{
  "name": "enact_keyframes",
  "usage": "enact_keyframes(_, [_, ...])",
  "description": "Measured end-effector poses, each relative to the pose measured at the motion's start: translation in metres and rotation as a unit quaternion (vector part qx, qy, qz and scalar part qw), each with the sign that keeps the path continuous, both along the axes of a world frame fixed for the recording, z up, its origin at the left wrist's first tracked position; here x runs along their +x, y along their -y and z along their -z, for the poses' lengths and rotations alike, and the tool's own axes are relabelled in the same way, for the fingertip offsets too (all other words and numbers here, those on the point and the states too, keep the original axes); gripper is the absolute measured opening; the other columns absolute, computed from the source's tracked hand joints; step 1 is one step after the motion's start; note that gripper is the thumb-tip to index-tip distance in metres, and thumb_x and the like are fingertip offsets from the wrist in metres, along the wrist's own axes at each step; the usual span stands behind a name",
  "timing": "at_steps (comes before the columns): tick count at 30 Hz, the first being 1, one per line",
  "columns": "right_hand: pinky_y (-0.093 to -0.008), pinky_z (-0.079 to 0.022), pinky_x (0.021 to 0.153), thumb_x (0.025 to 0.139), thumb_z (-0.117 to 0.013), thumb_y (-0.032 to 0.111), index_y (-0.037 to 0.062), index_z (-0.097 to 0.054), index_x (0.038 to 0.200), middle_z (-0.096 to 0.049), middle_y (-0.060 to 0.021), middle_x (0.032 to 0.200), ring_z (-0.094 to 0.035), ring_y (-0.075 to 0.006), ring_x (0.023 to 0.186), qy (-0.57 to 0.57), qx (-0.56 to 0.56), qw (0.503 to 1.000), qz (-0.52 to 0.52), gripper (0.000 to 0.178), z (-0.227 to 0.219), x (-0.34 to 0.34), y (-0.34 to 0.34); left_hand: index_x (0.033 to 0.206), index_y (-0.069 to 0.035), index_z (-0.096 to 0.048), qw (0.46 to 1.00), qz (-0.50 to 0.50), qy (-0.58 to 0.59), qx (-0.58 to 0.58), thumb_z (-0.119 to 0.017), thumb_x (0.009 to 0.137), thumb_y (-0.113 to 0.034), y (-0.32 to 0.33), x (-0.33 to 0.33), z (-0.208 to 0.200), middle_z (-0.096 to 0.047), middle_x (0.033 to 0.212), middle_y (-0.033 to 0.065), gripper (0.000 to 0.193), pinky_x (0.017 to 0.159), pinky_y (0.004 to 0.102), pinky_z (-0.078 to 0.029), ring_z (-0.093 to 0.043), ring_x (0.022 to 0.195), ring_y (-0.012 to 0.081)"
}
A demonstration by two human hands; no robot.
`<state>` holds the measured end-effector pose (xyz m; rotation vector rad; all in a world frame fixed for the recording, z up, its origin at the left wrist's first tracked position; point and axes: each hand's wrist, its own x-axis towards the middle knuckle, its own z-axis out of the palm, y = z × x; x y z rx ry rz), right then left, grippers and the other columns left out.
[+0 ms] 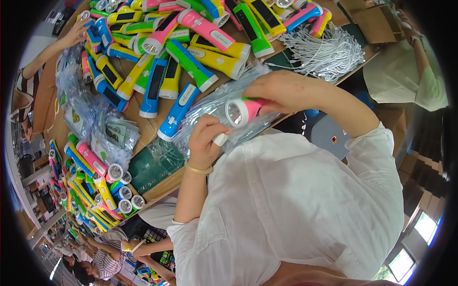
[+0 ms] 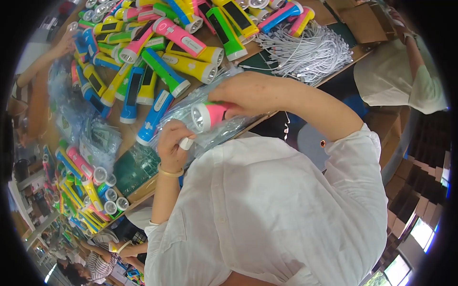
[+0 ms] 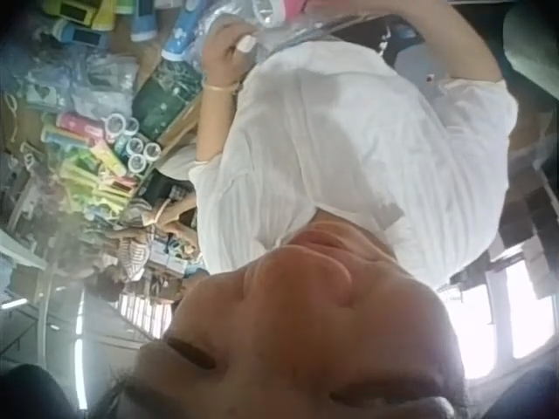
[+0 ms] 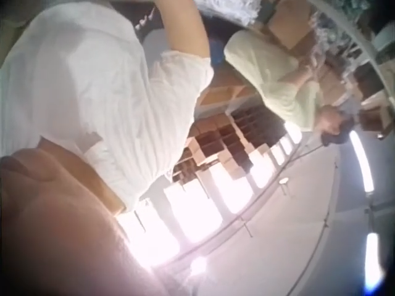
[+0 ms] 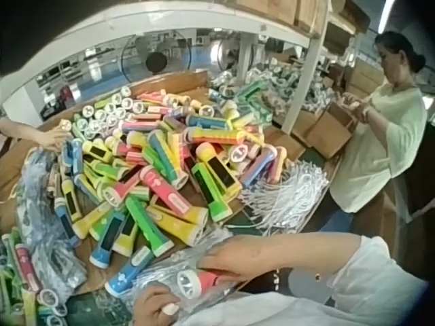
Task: Packaging flashlights into individual plastic bags along with white lanyards at a factory workbench.
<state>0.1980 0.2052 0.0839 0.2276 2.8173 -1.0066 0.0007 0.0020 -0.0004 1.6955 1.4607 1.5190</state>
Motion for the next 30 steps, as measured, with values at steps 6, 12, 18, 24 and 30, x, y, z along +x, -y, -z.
enact_keyframes(6, [-0.0477,-0.053,0.085,0.085,-0.075,0.019,0.0029,-0.061,0.106,-0.065,-0.0142,0.103,-0.066,-0.0354,0.101,-0.006,0.065,0.997,-0.046,0.030,0.034,-0.006,0.032,0.091,-0.005,-0.071,0.998,0.039,-0.025,0.039,-0.079,0.073,-0.002,-0.019,0.008,-0.005,-0.051,0.087,0.0074,0.020,0.067,0.0337,-0.044,-0.053,0.077,0.0249])
enact_keyframes(12, [-0.0437,-0.055,0.081,0.082,-0.078,0.024,0.0044,-0.063,0.098,-0.066,-0.0123,0.099,-0.067,-0.0312,0.097,-0.025,0.086,0.996,-0.017,0.030,0.052,0.004,0.043,0.091,-0.004,-0.070,0.996,0.034,-0.080,0.012,-0.078,0.071,0.000,-0.015,-0.003,0.000,-0.051,0.086,0.0083,0.022,0.066,0.0350,-0.044,-0.053,0.077,0.0263])
enact_keyframes(18, [-0.0413,-0.056,0.076,0.080,-0.076,0.021,0.0062,-0.064,0.098,-0.068,-0.0076,0.097,-0.069,-0.0289,0.091,-0.046,0.134,0.990,-0.019,0.026,0.065,0.005,0.049,0.092,-0.004,-0.070,0.996,0.024,-0.083,0.011,-0.078,0.071,0.001,-0.014,-0.001,0.004,-0.053,0.087,0.0089,0.024,0.067,0.0351,-0.046,-0.056,0.080,0.0268])
enact_keyframes(24, [-0.0397,-0.057,0.079,0.082,-0.078,0.019,0.0083,-0.066,0.100,-0.070,-0.0077,0.105,-0.068,-0.0287,0.095,-0.150,0.157,0.962,0.168,0.024,0.052,0.033,0.003,0.092,-0.003,-0.068,0.997,-0.025,-0.072,-0.027,-0.079,0.075,0.000,-0.009,-0.016,0.014,-0.059,0.093,0.0111,0.021,0.072,0.0341,-0.050,-0.060,0.084,0.0281])
enact_keyframes(30, [-0.0423,-0.056,0.079,0.085,-0.070,0.013,0.0075,-0.067,0.095,-0.060,-0.0084,0.106,-0.067,-0.0300,0.098,0.088,0.349,0.898,0.254,0.012,0.071,0.110,-0.067,0.096,-0.003,-0.066,0.997,-0.006,-0.076,-0.016,-0.078,0.078,-0.002,-0.017,-0.013,0.006,-0.064,0.102,0.0126,0.022,0.084,0.0402,-0.051,-0.062,0.095,0.0330])
